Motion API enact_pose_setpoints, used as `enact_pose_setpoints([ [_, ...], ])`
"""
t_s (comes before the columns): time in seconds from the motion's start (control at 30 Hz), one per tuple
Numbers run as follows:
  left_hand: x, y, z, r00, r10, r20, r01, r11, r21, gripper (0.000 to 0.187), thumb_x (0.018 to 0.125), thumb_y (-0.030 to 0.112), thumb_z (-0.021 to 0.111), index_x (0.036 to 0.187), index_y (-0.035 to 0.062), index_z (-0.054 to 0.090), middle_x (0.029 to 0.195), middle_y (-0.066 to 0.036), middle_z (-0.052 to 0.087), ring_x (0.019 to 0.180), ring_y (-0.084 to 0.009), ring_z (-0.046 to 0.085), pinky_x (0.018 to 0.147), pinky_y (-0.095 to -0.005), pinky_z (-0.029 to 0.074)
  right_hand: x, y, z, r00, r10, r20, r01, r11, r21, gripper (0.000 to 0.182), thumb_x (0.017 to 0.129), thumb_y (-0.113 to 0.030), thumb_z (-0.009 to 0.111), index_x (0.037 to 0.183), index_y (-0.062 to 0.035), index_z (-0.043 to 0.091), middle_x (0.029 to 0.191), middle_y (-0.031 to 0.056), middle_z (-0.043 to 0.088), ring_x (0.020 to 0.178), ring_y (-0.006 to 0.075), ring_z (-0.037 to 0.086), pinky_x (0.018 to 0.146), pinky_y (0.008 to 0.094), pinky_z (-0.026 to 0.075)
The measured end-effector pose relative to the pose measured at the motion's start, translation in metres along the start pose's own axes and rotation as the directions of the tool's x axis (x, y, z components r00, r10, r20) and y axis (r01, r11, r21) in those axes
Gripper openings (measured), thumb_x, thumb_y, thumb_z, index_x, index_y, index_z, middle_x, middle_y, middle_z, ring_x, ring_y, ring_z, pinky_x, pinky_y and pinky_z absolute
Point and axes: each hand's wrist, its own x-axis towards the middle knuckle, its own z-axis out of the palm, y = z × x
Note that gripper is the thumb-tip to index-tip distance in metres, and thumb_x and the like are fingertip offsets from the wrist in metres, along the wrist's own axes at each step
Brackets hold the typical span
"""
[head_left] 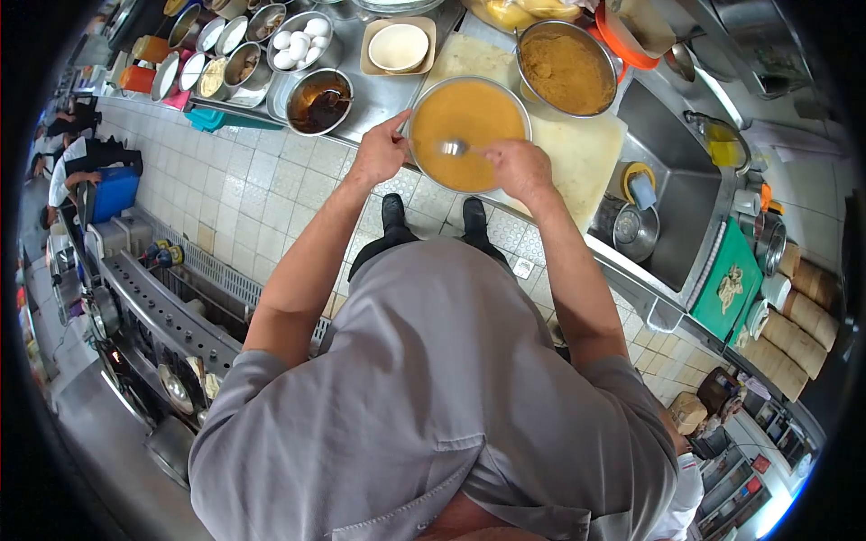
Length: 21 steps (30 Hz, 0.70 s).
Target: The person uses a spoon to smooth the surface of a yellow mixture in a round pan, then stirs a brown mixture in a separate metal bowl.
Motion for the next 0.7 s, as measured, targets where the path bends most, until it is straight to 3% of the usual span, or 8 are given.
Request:
enact_pose_setpoints([
  [0.03, -0.003, 0.002, 0.001, 1.0, -0.013, -0.009, 0.013, 1.0, 0.022, 0.079, 0.099, 0.009, 0.072, 0.171, 0.0126, 0.037, 0.084, -0.011, 0.077, 0.074, -0.0169, 0.073, 0.075, -0.0338, 0.06, 0.005, 0.0, 0.007, 0.99, 0.077, -0.122, -0.079, 0.997, -0.013, 0.023, 0.1, -0.023, 0.065, 0.114, -0.0201, 0.083, 0.113, 0.0112, 0.08, 0.104, 0.0366, 0.075, 0.093, 0.0507, 0.059],
  [0.1, -0.019, 0.008, 0.004, 0.999, -0.037, -0.031, 0.039, 0.997, 0.071, 0.079, 0.098, 0.011, 0.072, 0.17, 0.0123, 0.04, 0.093, -0.015, 0.08, 0.084, -0.0247, 0.078, 0.084, -0.0372, 0.061, 0.007, 0.008, 0.02, 0.996, 0.03, -0.083, -0.025, 0.997, 0.067, 0.022, 0.101, -0.023, 0.065, 0.114, -0.0191, 0.083, 0.113, 0.0111, 0.08, 0.103, 0.0366, 0.075, 0.091, 0.0507, 0.059],
  [0.17, -0.036, 0.014, 0.01, 0.998, -0.062, -0.023, 0.063, 0.998, 0.031, 0.081, 0.097, 0.013, 0.074, 0.17, 0.0122, 0.039, 0.092, -0.015, 0.08, 0.083, -0.0248, 0.077, 0.085, -0.0376, 0.06, 0.006, 0.002, 0.019, 1.0, 0.029, -0.012, -0.027, 0.991, 0.133, 0.021, 0.101, -0.025, 0.066, 0.114, -0.0185, 0.083, 0.113, 0.0113, 0.08, 0.103, 0.0363, 0.075, 0.09, 0.0505, 0.059],
  [0.27, -0.047, 0.015, 0.021, 0.994, -0.103, -0.019, 0.103, 0.995, -0.001, 0.085, 0.098, 0.015, 0.076, 0.172, 0.012, 0.033, 0.093, -0.014, 0.08, 0.086, -0.0251, 0.078, 0.087, -0.0382, 0.061, 0.002, -0.002, 0.022, 0.97, 0.091, -0.227, -0.062, 0.989, 0.131, 0.022, 0.101, -0.025, 0.067, 0.115, -0.0179, 0.082, 0.112, 0.0116, 0.08, 0.103, 0.0359, 0.076, 0.09, 0.0496, 0.059],
  [0.37, -0.049, 0.01, 0.025, 0.995, -0.098, -0.027, 0.098, 0.995, -0.01, 0.086, 0.099, 0.014, 0.075, 0.173, 0.0115, 0.031, 0.093, -0.015, 0.08, 0.087, -0.0255, 0.078, 0.086, -0.0381, 0.061, 0.002, -0.001, 0.018, 0.999, 0.026, -0.029, -0.022, 0.992, 0.127, 0.022, 0.101, -0.024, 0.067, 0.117, -0.0164, 0.081, 0.111, 0.0131, 0.08, 0.102, 0.0363, 0.076, 0.09, 0.049, 0.059],
  [0.47, -0.044, 0.012, 0.023, 0.995, -0.102, 0.005, 0.102, 0.994, -0.029, 0.086, 0.099, 0.011, 0.073, 0.173, 0.0115, 0.03, 0.093, -0.016, 0.081, 0.086, -0.0248, 0.079, 0.084, -0.0377, 0.061, 0.018, 0.0, 0.036, 0.965, 0.044, -0.258, -0.007, 0.99, 0.143, 0.023, 0.101, -0.025, 0.066, 0.118, -0.0172, 0.081, 0.113, 0.0124, 0.08, 0.104, 0.0357, 0.076, 0.092, 0.0486, 0.059],
  [0.57, -0.04, 0.022, 0.015, 0.992, -0.119, 0.044, 0.121, 0.991, -0.052, 0.084, 0.099, 0.008, 0.07, 0.173, 0.012, 0.031, 0.092, -0.015, 0.08, 0.083, -0.0237, 0.078, 0.082, -0.0371, 0.061, 0.031, -0.009, 0.047, 0.985, -0.025, -0.17, 0.064, 0.972, 0.226, 0.023, 0.102, -0.025, 0.065, 0.117, -0.0193, 0.082, 0.115, 0.0105, 0.08, 0.109, 0.0354, 0.075, 0.095, 0.0491, 0.058],
  [0.7, -0.007, 0.007, 0.001, 0.999, -0.037, 0.034, 0.037, 0.999, -0.005, 0.08, 0.098, 0.004, 0.069, 0.171, 0.0132, 0.037, 0.089, -0.014, 0.079, 0.079, -0.0234, 0.077, 0.08, -0.0365, 0.061, 0.013, -0.014, 0.007, 0.992, -0.044, 0.12, 0.034, 0.996, 0.084, 0.024, 0.102, -0.023, 0.063, 0.116, -0.0191, 0.081, 0.116, 0.0098, 0.08, 0.11, 0.0358, 0.073, 0.097, 0.05, 0.057],
])
